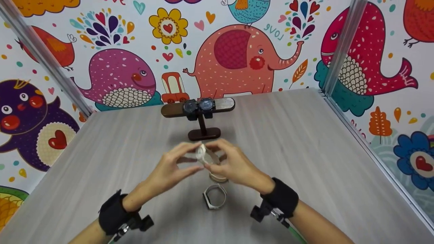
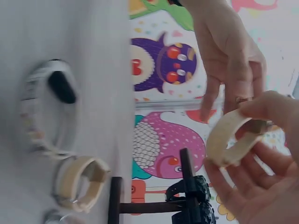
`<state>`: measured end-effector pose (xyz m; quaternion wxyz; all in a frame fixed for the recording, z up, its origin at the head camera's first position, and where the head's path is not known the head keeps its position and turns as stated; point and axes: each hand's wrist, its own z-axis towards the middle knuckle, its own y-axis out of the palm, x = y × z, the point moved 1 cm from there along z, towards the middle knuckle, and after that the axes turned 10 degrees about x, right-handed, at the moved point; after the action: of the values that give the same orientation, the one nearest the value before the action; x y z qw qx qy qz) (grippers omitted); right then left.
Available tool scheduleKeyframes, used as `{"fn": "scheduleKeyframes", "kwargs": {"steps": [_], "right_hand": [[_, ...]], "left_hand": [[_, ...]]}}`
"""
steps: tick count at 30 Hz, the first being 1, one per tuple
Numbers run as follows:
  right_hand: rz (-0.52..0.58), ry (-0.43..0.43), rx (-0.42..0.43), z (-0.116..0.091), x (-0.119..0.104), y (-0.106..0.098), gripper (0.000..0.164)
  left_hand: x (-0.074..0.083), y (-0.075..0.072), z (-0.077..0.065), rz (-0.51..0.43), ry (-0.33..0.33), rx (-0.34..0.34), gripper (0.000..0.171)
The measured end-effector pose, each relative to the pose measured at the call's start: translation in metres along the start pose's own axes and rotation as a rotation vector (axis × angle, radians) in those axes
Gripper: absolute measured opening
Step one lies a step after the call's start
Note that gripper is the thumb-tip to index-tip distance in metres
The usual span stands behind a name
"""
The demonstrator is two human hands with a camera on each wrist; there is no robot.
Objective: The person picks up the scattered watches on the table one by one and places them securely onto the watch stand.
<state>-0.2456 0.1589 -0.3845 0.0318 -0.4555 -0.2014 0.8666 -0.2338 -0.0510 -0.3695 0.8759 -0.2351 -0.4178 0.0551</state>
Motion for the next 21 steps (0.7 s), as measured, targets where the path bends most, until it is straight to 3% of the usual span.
{"fn": "scheduleKeyframes", "kwargs": {"steps": [4,7,11,16,21], "right_hand": [[0.156,-0.120,0.102,0.015,0.002,0.001,0.048],[0.287,-0.213,0.107,0.025,0.005,0.002,0.051],[0.383,-0.259,0.092,0.032,0.008,0.002,0.052],[0.277,-0.309,0.123,0.035,0.013,0.007,0.052],[0.158,-0.358,0.143,0.033,0.021,0.011,0.055]], "left_hand": [[0.006,-0.003,0.017,0.031,0.115,0.116,0.059],[0.007,-0.005,0.024,0.074,0.199,0.196,0.055],[0.006,-0.005,0.029,0.147,0.313,0.272,0.048],[0.002,-0.004,0.029,0.309,0.434,0.325,0.045],[-0.004,-0.002,0.027,0.388,0.488,0.341,0.045]]}}
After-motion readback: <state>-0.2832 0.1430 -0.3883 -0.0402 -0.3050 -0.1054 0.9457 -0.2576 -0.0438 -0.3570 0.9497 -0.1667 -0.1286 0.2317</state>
